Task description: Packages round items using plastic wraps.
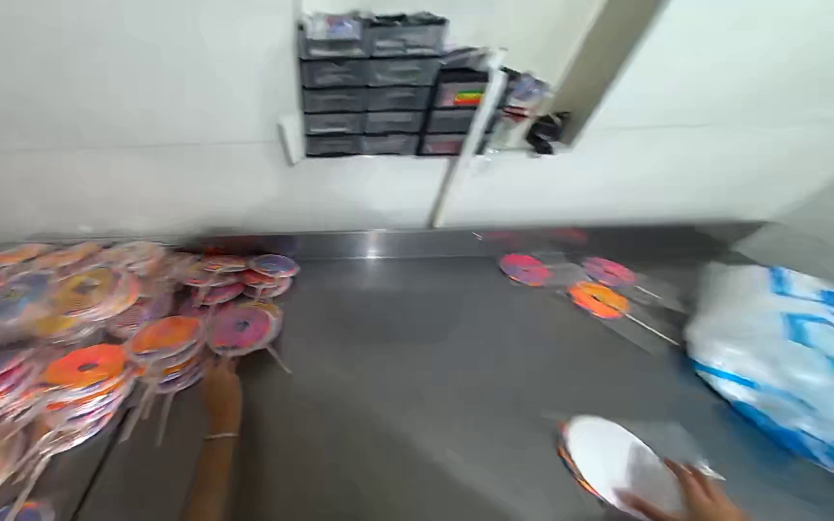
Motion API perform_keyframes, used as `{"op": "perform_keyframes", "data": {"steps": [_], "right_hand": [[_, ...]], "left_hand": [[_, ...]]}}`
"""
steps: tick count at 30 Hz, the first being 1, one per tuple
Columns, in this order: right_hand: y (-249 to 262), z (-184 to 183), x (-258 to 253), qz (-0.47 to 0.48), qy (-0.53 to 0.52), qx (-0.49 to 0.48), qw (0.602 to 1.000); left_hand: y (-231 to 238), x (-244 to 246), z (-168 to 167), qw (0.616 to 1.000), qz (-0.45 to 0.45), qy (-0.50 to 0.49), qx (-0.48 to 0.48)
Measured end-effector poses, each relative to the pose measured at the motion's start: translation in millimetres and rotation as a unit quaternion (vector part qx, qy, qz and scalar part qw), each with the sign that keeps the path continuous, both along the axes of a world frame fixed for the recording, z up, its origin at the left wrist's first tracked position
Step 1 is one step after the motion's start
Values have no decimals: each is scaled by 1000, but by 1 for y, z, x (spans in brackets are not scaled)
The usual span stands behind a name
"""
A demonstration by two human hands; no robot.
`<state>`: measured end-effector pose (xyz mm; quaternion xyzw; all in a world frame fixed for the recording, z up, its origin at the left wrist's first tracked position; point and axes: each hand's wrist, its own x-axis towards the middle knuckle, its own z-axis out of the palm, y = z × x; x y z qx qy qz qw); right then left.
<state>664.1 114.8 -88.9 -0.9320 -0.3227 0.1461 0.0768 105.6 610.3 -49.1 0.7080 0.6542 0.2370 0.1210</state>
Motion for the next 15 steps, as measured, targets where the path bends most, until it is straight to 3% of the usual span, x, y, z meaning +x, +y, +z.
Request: {"op": "perform_keyframes", "data": {"steps": [4, 7, 8, 9, 11, 12, 13, 14, 15], "right_hand": [[13, -2, -12, -47, 34, -65, 996], [44, 1, -64, -71, 21, -88, 993], [58, 6, -96, -68, 28, -92, 993], [73, 12, -130, -55, 41, -97, 993], [96, 28, -191, -9, 69, -73, 995], [103, 34, -213, 10, 84, -43, 996], [106, 37, -224, 23, 100, -6, 995], [107, 36, -227, 32, 113, 40, 992], [109, 33, -223, 32, 134, 77, 988]], "left_hand": [[28, 33, -3, 997, -25, 75, -2], [-50, 65, 20, 980, -199, -2, 14], [-97, 75, 22, 957, -275, -67, -56], [-147, 86, 21, 916, -326, -131, -192], [-215, 106, 4, 762, -356, -187, -507], [-235, 113, -12, 694, -334, -197, -607], [-248, 118, -26, 660, -302, -211, -655], [-256, 122, -34, 663, -265, -224, -663], [-257, 126, -38, 697, -230, -228, -640]]}}
